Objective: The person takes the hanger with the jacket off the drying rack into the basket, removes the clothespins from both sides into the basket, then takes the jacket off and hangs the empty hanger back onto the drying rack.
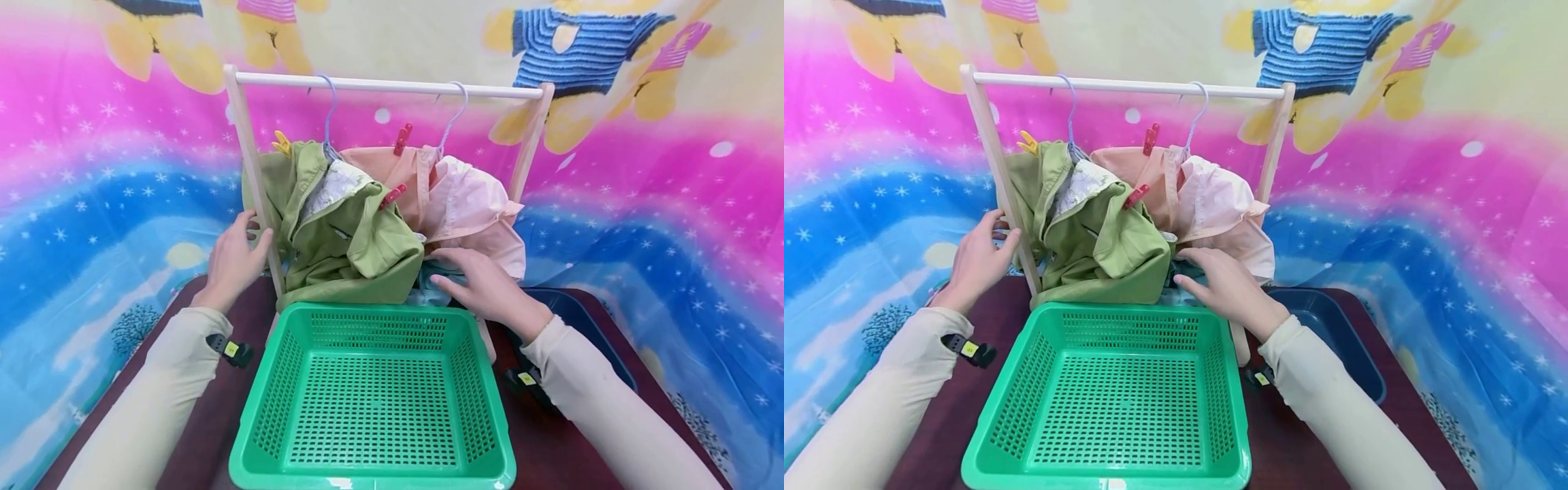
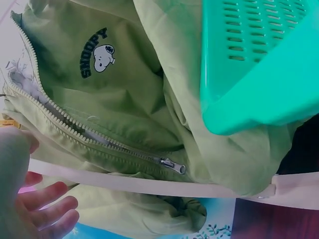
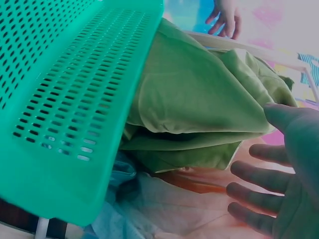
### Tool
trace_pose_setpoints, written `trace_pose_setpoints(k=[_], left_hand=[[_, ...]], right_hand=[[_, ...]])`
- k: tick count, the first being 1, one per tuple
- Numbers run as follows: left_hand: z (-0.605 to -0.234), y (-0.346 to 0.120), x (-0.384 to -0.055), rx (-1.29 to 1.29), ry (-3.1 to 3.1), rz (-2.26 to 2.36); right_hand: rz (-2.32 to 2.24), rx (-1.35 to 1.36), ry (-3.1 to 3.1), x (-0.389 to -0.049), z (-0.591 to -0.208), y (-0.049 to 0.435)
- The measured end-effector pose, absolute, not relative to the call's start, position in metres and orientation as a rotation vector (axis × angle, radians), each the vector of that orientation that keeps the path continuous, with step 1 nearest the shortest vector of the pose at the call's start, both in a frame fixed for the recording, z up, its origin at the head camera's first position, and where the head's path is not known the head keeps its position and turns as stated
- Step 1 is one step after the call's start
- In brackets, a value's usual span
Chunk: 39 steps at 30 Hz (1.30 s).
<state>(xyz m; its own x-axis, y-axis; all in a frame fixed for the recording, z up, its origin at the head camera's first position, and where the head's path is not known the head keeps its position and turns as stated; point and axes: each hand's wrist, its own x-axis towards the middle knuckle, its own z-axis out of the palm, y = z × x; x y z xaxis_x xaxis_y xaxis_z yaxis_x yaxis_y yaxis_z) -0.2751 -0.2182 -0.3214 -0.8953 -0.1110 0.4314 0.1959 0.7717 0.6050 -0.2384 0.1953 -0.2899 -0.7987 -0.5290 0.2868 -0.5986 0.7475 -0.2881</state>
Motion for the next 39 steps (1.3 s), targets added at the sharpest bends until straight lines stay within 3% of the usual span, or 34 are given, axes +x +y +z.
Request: trace_pose_setpoints(k=[17,39], left_hand=[[-0.309,-0.215,-0.292,-0.037,-2.554,-0.895],[-0.309,-0.214,-0.291,0.010,-2.553,-0.811]], right_hand=[[0.669,0.930,-2.689,-0.257,-0.269,0.173],[0.905,0.889,-2.706,-0.282,-0.249,0.133]])
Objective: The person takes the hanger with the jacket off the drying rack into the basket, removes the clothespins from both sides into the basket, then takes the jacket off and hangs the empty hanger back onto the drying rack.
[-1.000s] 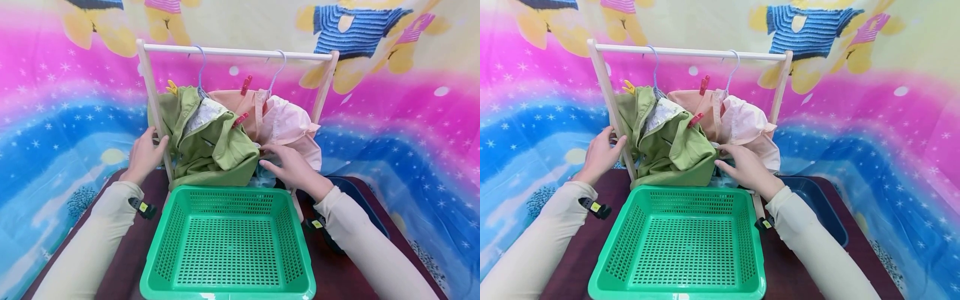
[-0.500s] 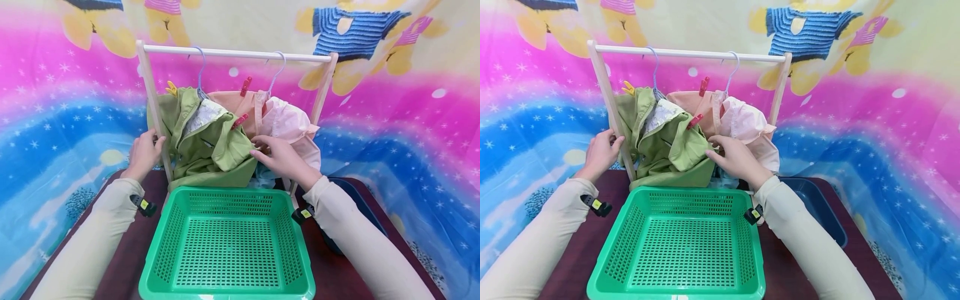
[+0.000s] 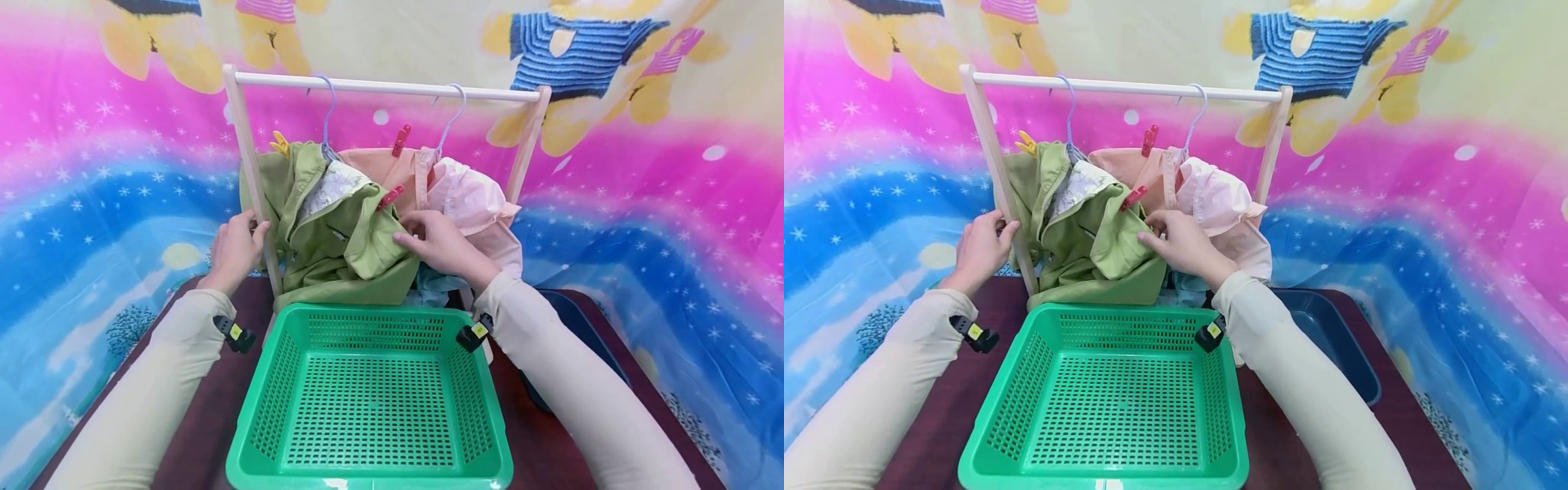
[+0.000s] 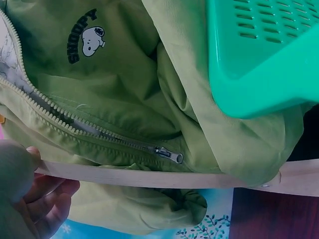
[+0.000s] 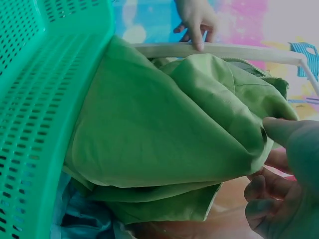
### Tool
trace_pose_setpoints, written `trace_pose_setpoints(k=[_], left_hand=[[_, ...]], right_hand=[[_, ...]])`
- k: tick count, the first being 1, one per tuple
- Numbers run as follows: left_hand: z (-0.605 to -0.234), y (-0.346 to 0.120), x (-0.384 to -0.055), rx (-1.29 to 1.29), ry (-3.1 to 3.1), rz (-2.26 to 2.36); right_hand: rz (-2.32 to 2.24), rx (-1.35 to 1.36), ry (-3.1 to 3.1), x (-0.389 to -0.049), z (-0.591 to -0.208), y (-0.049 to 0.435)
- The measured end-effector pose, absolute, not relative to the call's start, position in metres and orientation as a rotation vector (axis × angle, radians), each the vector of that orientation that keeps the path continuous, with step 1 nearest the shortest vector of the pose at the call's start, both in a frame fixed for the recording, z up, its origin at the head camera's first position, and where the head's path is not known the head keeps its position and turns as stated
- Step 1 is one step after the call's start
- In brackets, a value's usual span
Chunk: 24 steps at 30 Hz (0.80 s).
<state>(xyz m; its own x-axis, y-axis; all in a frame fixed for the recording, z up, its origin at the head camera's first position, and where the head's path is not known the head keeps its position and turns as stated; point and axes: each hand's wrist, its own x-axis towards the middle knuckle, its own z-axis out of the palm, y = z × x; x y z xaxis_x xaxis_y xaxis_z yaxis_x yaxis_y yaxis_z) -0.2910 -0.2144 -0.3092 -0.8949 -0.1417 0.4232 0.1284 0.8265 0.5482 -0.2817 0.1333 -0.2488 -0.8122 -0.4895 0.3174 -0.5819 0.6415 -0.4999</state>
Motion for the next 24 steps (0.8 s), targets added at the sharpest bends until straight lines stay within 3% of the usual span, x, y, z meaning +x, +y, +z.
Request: trace_pose_setpoints(k=[11,24], left_hand=[[-0.311,-0.215,-0.292,0.016,-2.562,-0.803],[-0.312,-0.216,-0.293,0.001,-2.569,-0.767]], right_hand=[[0.834,0.869,-2.739,-0.288,-0.249,0.123],[0.755,0.645,-2.758,-0.283,-0.245,0.116]])
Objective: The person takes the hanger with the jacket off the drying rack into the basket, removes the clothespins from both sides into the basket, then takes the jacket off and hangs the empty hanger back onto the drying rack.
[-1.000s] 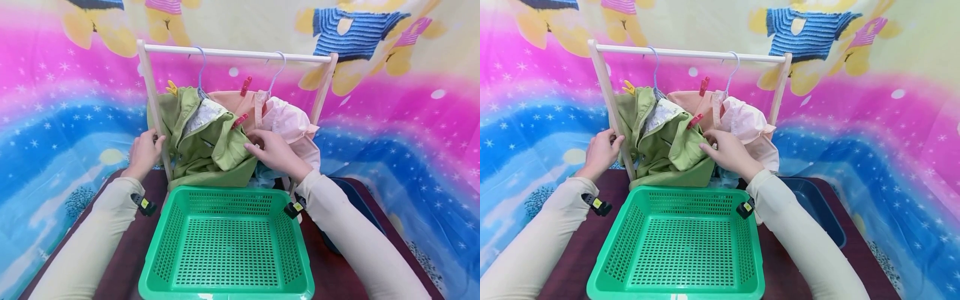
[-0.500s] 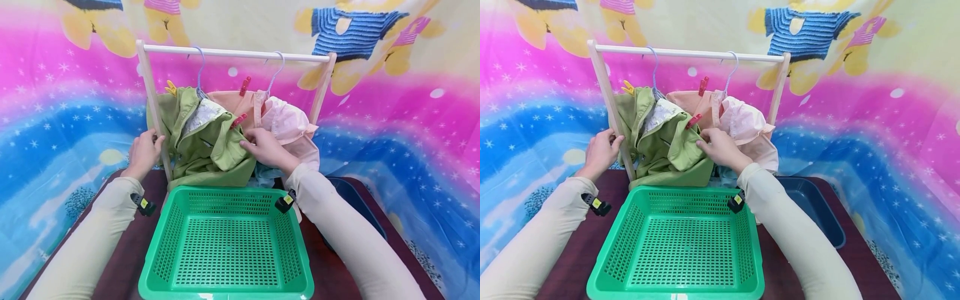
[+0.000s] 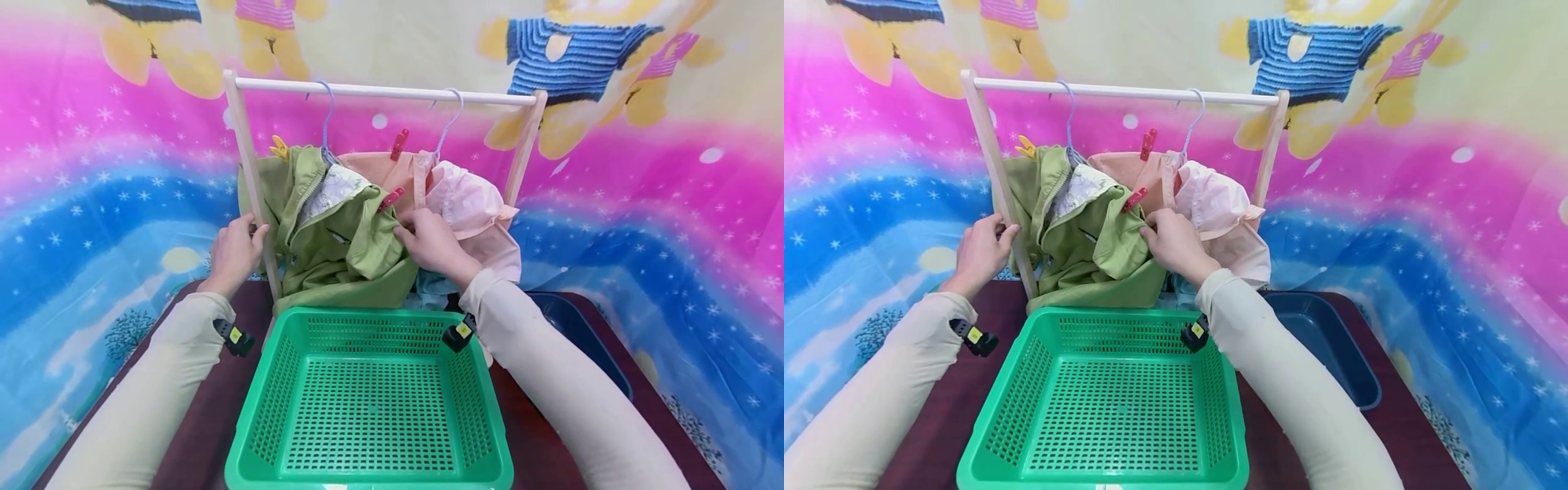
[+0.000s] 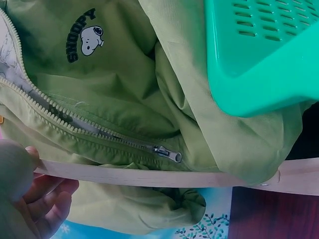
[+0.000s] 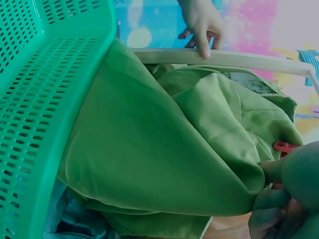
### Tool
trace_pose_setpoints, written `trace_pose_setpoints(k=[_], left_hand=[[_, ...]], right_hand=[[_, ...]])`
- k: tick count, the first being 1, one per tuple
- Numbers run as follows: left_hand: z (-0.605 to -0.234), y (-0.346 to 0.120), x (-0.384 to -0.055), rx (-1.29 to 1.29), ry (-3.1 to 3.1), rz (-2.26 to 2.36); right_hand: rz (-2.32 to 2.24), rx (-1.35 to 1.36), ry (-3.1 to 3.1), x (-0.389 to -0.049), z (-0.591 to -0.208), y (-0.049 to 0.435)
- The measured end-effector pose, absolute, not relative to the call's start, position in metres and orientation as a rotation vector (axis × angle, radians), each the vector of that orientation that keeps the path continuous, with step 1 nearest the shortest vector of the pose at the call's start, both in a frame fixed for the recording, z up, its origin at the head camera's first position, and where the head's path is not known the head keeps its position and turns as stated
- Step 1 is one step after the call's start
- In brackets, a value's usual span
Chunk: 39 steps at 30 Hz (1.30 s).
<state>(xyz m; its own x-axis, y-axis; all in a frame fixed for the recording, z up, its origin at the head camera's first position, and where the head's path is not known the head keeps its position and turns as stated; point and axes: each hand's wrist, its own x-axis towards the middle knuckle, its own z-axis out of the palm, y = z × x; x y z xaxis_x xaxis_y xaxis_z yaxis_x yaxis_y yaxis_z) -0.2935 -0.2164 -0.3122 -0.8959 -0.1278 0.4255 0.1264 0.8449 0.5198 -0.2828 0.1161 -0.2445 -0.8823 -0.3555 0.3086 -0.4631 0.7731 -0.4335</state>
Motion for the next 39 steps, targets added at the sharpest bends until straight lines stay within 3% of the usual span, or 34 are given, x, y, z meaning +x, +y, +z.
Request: trace_pose_setpoints(k=[18,39], left_hand=[[-0.315,-0.213,-0.292,0.007,-2.573,-0.757],[-0.315,-0.213,-0.294,0.010,-2.550,-0.769]], right_hand=[[0.643,0.476,-2.770,-0.280,-0.252,0.110],[0.764,0.463,-2.586,-0.284,-0.245,0.126]])
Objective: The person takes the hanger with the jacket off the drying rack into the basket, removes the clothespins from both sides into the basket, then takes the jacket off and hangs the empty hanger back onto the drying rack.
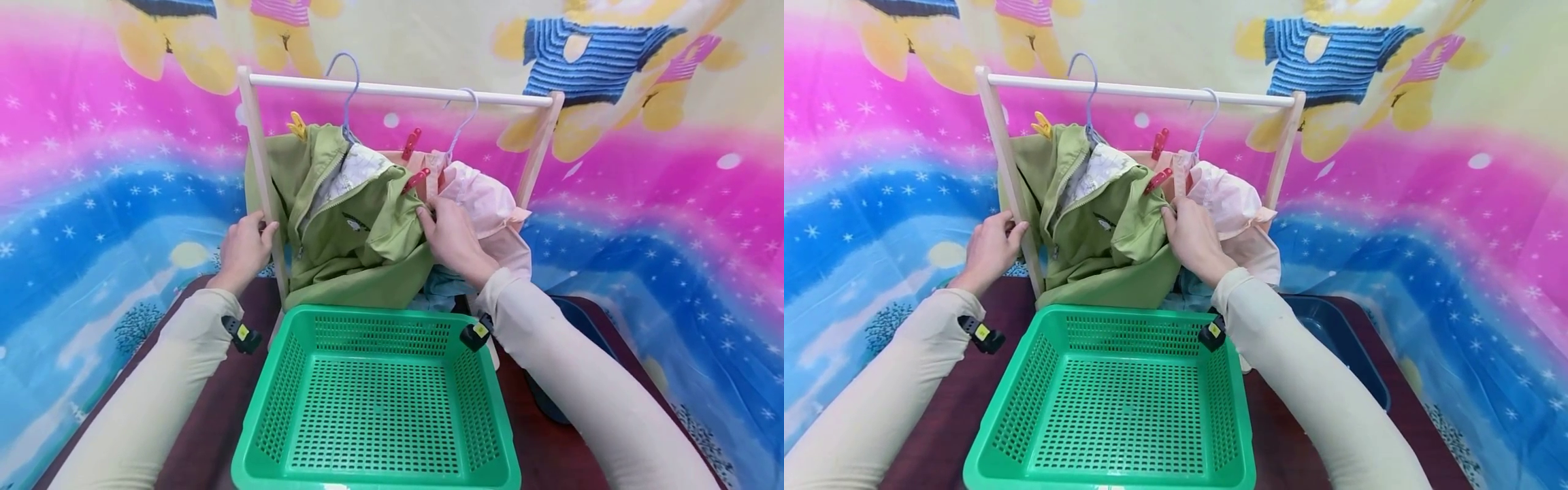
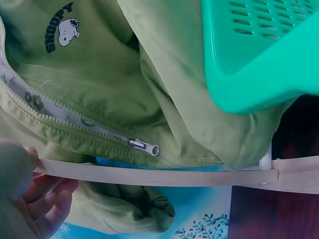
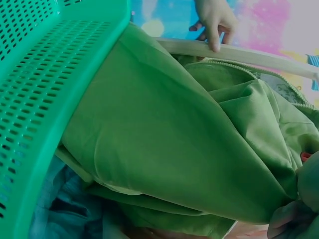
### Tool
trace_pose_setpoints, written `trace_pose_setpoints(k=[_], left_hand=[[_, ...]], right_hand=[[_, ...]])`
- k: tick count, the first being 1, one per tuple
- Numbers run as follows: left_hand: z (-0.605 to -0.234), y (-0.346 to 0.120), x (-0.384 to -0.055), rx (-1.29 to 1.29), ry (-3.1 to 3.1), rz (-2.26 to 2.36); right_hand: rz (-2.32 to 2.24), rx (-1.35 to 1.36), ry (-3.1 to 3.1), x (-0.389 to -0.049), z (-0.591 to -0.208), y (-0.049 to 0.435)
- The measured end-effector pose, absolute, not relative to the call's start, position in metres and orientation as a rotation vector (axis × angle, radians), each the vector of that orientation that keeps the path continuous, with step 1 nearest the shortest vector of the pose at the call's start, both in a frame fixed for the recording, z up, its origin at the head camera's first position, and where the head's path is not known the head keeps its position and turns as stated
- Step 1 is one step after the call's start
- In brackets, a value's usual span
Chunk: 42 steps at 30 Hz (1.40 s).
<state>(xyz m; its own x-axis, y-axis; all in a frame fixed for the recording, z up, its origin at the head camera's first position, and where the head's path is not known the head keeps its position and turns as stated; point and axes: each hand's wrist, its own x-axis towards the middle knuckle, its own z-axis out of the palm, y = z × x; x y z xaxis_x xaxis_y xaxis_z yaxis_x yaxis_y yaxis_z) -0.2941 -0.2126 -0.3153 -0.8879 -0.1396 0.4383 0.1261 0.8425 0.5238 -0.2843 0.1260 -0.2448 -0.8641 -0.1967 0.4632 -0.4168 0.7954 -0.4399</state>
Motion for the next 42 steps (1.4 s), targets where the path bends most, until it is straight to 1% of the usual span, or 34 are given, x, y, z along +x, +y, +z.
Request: trace_pose_setpoints(k=[12,19,32,42], left_hand=[[-0.317,-0.215,-0.294,0.017,-2.535,-0.762],[-0.317,-0.215,-0.294,0.007,-2.532,-0.764],[-0.315,-0.214,-0.293,-0.012,-2.537,-0.793],[-0.317,-0.215,-0.295,-0.020,-2.541,-0.812]], right_hand=[[0.781,0.443,-2.551,-0.283,-0.236,0.139],[0.741,0.435,-2.514,-0.284,-0.235,0.155],[0.631,0.509,-2.461,-0.283,-0.236,0.184],[0.604,0.489,-2.423,-0.281,-0.238,0.202]])
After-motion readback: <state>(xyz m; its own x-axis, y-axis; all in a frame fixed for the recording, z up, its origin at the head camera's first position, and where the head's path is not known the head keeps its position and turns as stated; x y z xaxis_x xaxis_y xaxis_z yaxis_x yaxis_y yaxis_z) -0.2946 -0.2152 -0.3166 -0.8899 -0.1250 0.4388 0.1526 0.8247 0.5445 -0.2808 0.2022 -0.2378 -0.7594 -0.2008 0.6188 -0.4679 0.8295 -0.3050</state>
